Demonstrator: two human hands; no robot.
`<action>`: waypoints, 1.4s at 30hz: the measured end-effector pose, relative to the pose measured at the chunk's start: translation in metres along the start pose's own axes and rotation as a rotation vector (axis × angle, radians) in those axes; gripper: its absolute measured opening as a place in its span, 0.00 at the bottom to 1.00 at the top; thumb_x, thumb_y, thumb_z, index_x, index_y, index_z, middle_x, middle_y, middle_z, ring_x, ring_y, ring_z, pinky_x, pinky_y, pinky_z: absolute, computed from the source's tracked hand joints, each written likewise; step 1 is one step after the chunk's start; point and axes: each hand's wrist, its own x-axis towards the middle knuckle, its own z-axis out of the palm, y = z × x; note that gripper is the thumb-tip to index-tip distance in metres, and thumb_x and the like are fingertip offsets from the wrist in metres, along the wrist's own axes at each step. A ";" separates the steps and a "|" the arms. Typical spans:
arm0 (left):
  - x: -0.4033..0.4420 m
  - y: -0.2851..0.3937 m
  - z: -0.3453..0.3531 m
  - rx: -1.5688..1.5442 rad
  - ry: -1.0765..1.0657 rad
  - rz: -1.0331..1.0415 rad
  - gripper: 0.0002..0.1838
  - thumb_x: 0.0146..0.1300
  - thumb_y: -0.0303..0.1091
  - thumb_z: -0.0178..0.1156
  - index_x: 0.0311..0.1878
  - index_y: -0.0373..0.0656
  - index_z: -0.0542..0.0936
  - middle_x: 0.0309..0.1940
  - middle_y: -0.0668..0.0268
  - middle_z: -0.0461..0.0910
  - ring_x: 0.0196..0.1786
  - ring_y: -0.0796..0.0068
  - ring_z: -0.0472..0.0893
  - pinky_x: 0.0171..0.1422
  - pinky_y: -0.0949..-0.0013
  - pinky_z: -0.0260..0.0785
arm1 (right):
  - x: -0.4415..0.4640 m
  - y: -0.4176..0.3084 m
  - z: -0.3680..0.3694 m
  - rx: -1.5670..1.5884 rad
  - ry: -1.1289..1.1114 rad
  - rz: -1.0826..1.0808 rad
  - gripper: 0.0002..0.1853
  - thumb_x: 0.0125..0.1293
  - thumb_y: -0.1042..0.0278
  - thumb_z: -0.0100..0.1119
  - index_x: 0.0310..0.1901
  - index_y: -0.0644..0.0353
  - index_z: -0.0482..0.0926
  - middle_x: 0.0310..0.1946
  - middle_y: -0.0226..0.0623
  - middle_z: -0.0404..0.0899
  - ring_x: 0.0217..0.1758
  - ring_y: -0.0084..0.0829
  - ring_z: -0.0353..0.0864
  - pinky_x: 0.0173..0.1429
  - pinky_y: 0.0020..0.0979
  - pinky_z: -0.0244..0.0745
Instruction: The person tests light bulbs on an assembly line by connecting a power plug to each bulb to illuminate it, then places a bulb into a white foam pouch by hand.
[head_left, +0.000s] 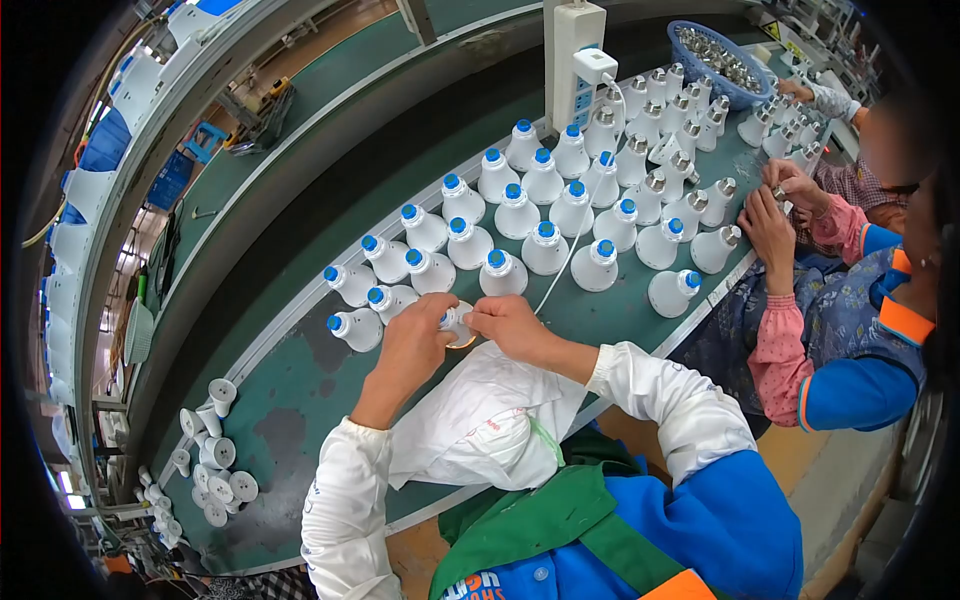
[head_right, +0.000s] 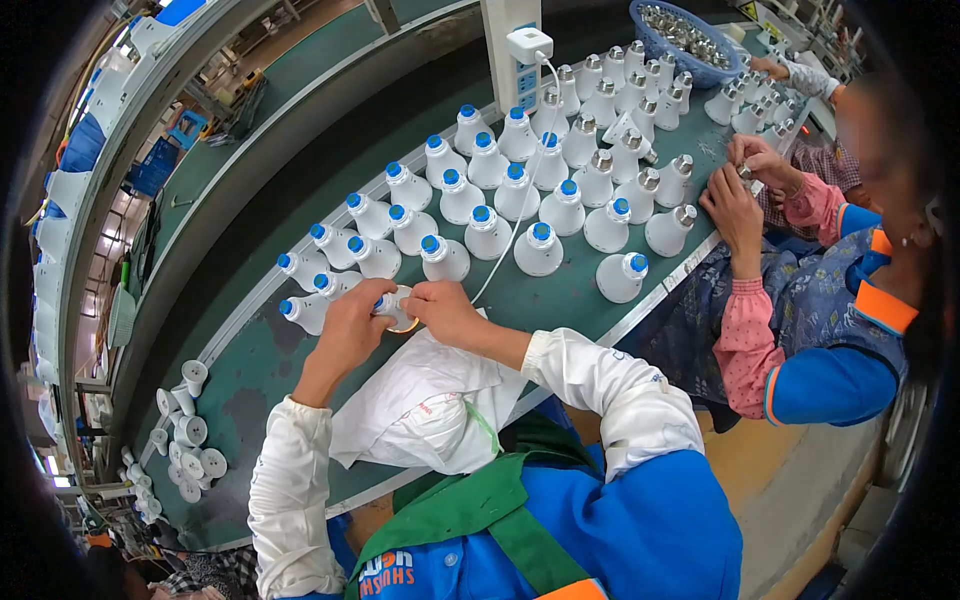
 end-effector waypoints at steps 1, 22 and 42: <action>0.000 0.000 0.000 0.000 -0.001 0.000 0.21 0.44 0.22 0.63 0.46 0.40 0.76 0.43 0.57 0.78 0.41 0.54 0.79 0.42 0.60 0.71 | 0.001 0.000 0.000 0.000 0.000 0.001 0.13 0.60 0.64 0.58 0.24 0.66 0.79 0.16 0.31 0.72 0.22 0.20 0.66 0.28 0.27 0.61; -0.006 -0.002 0.025 0.106 0.104 0.015 0.20 0.49 0.30 0.64 0.46 0.40 0.70 0.40 0.53 0.74 0.42 0.48 0.76 0.44 0.58 0.68 | 0.021 0.008 0.004 -0.584 0.034 -0.211 0.14 0.53 0.58 0.54 0.23 0.63 0.79 0.26 0.48 0.78 0.32 0.48 0.78 0.37 0.47 0.70; -0.005 -0.004 0.029 0.115 0.171 0.020 0.14 0.54 0.30 0.59 0.42 0.39 0.69 0.36 0.55 0.72 0.38 0.50 0.75 0.39 0.55 0.65 | 0.017 0.012 0.008 -0.457 0.077 -0.240 0.14 0.57 0.59 0.54 0.25 0.63 0.76 0.24 0.47 0.77 0.31 0.46 0.77 0.36 0.45 0.68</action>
